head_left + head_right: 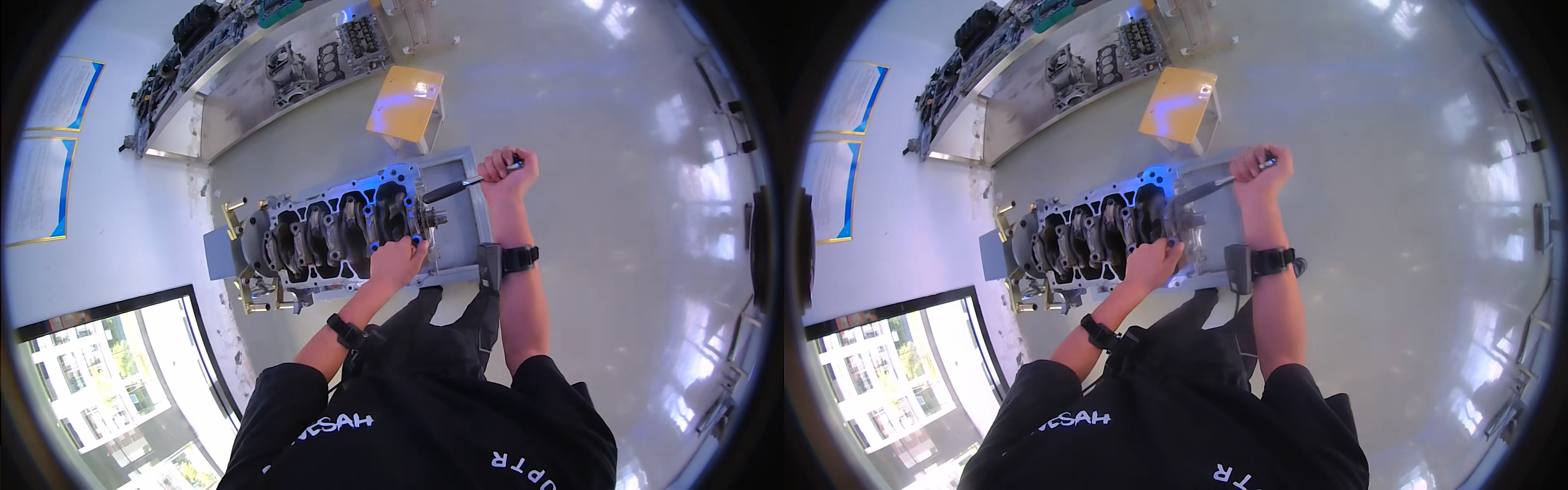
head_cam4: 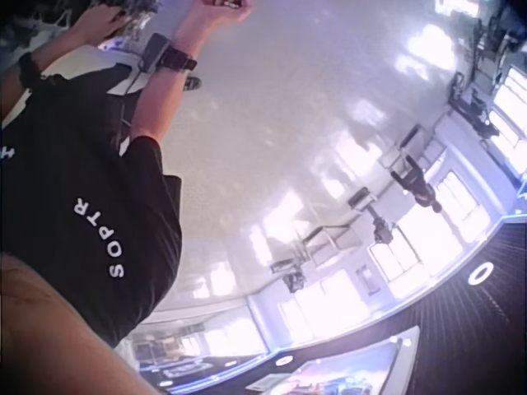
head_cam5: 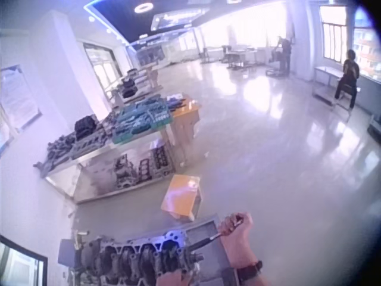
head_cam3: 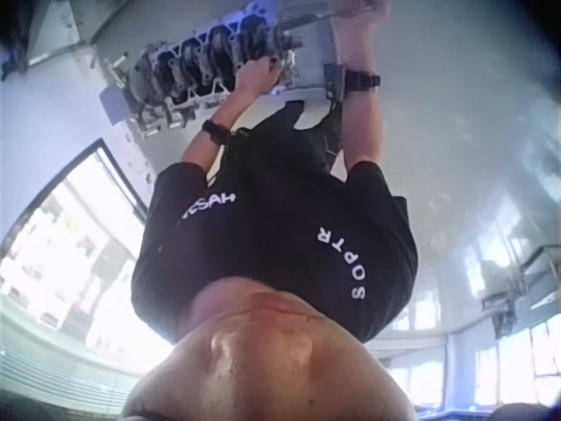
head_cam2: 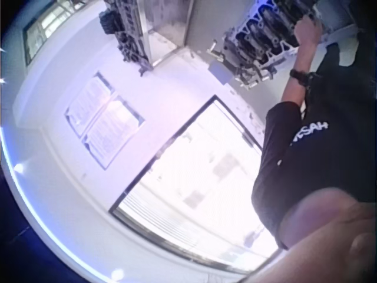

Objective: The person places metal caps onto an engine block by hand and uses a socket wrench to tighten the bolts on the block.

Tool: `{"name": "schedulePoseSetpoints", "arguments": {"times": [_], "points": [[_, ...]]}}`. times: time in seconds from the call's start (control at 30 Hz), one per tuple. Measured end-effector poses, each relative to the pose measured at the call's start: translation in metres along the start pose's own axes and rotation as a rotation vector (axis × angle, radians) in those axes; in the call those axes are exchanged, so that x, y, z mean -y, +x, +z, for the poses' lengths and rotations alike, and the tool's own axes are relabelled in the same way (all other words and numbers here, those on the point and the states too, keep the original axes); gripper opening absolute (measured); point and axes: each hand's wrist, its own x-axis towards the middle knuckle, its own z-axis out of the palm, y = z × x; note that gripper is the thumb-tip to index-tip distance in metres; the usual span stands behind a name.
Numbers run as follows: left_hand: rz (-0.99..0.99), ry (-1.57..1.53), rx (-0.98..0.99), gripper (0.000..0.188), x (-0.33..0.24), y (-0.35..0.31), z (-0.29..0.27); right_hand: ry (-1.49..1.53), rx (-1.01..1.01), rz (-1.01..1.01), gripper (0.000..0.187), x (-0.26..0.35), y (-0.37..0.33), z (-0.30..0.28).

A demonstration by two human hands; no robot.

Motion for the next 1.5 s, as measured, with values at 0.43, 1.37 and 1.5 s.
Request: {"name": "schedulePoseSetpoints", "arguments": {"times": [0.43,1.37,1.5], "points": [[0.112,-0.035,-0.044,0.035,0.014,-0.008,0.003,-0.631,0.189,0.218,0.033,-0.054,-0.050,0.085],[0.022,-0.540,-0.089,0.029,0.086,-0.050,-0.024,-1.188,1.057,0.168,0.033,-0.150,-0.062,0.182],[0.055,-0.479,-0.082,0.028,0.077,-0.042,-0.036,-1.461,1.041,0.327,0.029,-0.156,-0.065,0.107]]}}
